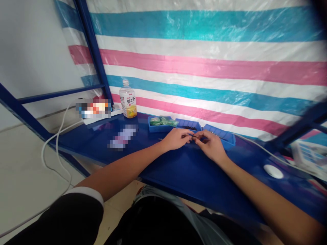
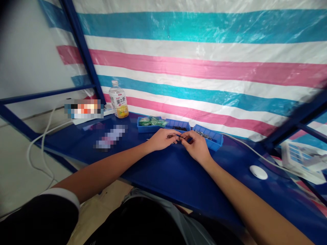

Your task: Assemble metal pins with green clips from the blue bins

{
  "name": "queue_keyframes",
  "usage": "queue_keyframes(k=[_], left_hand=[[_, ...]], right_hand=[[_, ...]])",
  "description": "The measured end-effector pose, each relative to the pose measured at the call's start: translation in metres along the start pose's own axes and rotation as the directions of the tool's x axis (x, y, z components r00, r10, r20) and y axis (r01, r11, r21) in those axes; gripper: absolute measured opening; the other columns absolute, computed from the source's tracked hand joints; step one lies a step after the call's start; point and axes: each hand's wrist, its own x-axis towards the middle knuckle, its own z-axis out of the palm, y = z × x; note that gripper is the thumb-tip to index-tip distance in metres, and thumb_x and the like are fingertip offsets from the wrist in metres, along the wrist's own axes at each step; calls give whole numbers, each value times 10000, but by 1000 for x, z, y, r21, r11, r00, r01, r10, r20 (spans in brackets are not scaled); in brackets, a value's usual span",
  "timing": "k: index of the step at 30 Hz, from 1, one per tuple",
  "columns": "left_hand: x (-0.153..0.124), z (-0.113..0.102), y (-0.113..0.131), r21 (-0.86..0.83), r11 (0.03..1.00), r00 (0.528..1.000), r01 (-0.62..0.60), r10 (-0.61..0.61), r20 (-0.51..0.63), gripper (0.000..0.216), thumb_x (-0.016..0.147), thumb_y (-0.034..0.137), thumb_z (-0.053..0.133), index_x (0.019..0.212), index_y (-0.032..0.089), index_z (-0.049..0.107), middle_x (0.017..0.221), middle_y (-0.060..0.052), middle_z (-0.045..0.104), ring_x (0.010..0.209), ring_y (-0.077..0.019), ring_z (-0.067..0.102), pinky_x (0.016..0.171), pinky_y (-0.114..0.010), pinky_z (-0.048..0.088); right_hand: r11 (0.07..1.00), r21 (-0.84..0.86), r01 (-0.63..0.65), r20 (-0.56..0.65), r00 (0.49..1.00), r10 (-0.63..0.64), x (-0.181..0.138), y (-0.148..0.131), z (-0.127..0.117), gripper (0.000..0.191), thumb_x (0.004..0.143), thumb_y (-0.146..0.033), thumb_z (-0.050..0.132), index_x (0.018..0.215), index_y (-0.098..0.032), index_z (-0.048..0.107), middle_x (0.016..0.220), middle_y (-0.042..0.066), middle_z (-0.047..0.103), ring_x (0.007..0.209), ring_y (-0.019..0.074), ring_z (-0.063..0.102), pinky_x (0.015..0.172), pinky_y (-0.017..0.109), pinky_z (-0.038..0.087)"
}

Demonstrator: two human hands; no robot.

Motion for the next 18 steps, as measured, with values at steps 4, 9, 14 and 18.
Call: queue_keyframes(k=[4,9,14,18], left_hand=[[2,-2,0,-12,1000,1000,12,-12,-22,258,972,242,681,1168,169,832,1047,-86,847,924,-196,801,925,-342,641],[2,-3,3,-159,985,995,71,-82,-63,254,883,244,813,1117,151,841,1086,-113,846,998,-239,817,957,-378,658],[4,-3,3,-174,978,980,116,-141,-140,204,828,140,831,1029,123,803,996,-120,844,918,-209,817,883,-353,667],[4,-2,2,-120,990,976,79,-101,-191,278,787,87,817,1047,127,725,972,-107,831,888,-196,812,840,-328,650]], right_hand=[[999,41,-8,7,1000,8,0,1,2,195,921,-423,726,990,-248,778,930,61,780,797,241,712,710,388,552],[996,85,17,46,999,-21,-2,-1,3,150,912,-342,716,1006,-260,799,992,58,800,900,259,746,749,391,575],[984,168,-59,58,997,50,-3,2,6,192,939,-370,715,1072,-246,778,1093,79,814,948,266,772,807,422,634],[962,254,-94,67,995,80,-4,3,8,343,941,-467,757,1207,-253,724,1076,89,810,960,274,774,764,410,650]])
